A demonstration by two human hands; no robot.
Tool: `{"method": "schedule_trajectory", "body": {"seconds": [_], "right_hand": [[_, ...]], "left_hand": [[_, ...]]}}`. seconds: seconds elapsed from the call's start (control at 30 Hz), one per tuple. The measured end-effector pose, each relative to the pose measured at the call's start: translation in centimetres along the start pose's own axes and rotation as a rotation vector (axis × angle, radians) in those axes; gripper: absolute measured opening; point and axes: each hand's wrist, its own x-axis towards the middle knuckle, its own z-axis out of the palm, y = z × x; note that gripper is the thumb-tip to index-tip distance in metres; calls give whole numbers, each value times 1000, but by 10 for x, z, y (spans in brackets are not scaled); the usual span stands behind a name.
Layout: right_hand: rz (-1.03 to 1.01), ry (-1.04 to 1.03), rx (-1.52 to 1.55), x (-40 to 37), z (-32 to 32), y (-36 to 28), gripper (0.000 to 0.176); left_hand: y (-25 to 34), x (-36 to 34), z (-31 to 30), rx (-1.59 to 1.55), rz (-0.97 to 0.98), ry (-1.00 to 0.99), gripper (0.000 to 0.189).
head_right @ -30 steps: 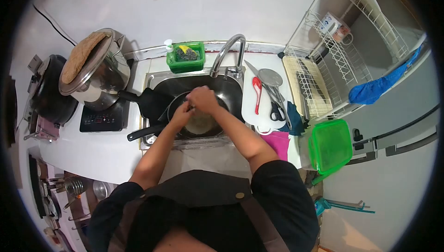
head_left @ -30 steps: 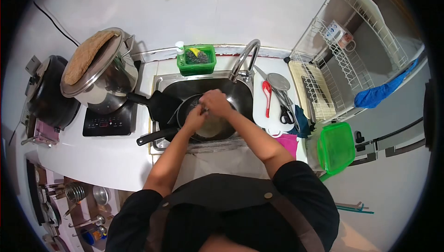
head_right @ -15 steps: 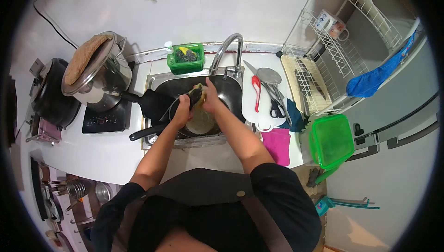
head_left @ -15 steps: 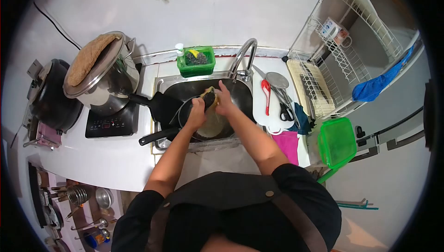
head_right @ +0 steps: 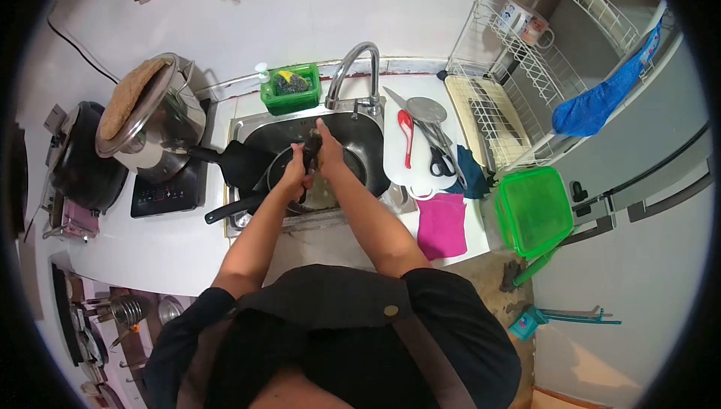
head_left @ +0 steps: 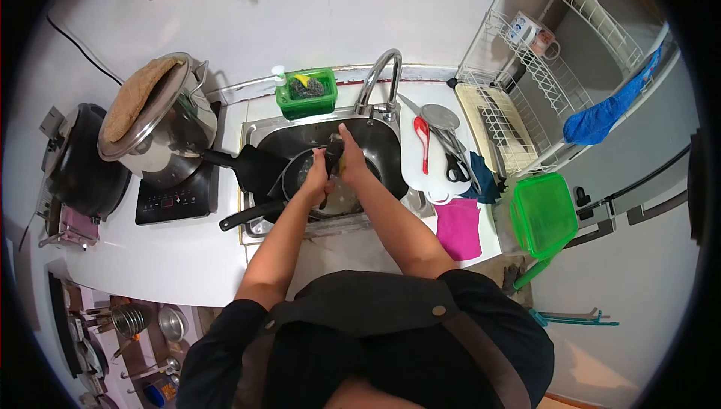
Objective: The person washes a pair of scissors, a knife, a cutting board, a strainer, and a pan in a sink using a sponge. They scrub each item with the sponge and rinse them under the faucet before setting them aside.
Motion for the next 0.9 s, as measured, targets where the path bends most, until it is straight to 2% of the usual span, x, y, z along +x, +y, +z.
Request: {"method": "schedule_trajectory", "body": {"seconds": [0.07,0.1,0.13,0.2,0.23,0.3,0.33,0.4,0.43,0.47,0.5,0.53,0.57,0.6,0.63,0.67,0.7,0.73,0.77,0.8,0.83,0.87,0.9], "right_hand": [[33,-108,506,-9,9,2,29],[-46,-78,429,-12,13,5,28],[-40,-80,425,-12,14,4,28],[-299,-11,-288,-13,14,6,27],[-294,-9,-285,-16,16,10,27],[-450,-3,-937,-20,19,18,33],[-445,7,-940,-22,17,23,33],[-908,-216,-964,-23,10,34,37],[-626,-253,-877,-29,8,29,35],[-621,-249,-880,-35,5,27,35],[-669,-264,-884,-40,3,24,31],[-716,-282,-888,-43,-1,21,29],[-711,-286,-889,-45,-6,13,29],[-766,-377,-957,-45,-15,1,31],[-824,-470,-1022,-46,-24,-13,34],[-714,-431,-1110,-52,-34,-31,33],[-603,-391,-1195,-56,-48,-48,32],[-797,-267,-1262,-53,-70,-55,30],[-783,-113,-1292,-58,-88,-68,31],[-868,42,-1294,-62,-107,-81,30],[-740,234,-1569,-66,-122,-101,19],[-679,431,-1746,-61,-145,-109,17],[-704,532,-1823,-57,-168,-112,17]], "left_hand": [[-6,15,-5,-17,-123,9,56],[-11,19,-11,-3,-38,-39,60],[-23,31,-11,-9,-40,-34,60],[-42,54,-10,-192,157,235,68],[-39,53,-10,-189,152,237,68],[-21,47,-3,-613,200,393,68],[-11,45,-7,-604,382,330,61],[8,36,-16,-432,294,344,49],[15,32,-16,-560,285,353,45],[19,28,-16,-686,274,366,42],[22,29,-18,-792,139,424,41],[16,32,-19,-794,136,428,41],[7,36,-21,-921,133,301,42],[-1,39,-24,-1045,130,173,45],[3,30,-12,-946,150,92,48],[-7,46,-19,-861,141,-38,44],[12,33,-13,-519,142,-102,39],[31,17,-5,-178,137,-160,35],[36,27,-20,229,374,-124,32],[42,38,-43,641,598,-83,30],[62,24,-53,917,605,124,24],[77,14,-66,1180,681,273,19],[88,14,-86,1314,724,256,19]]}}
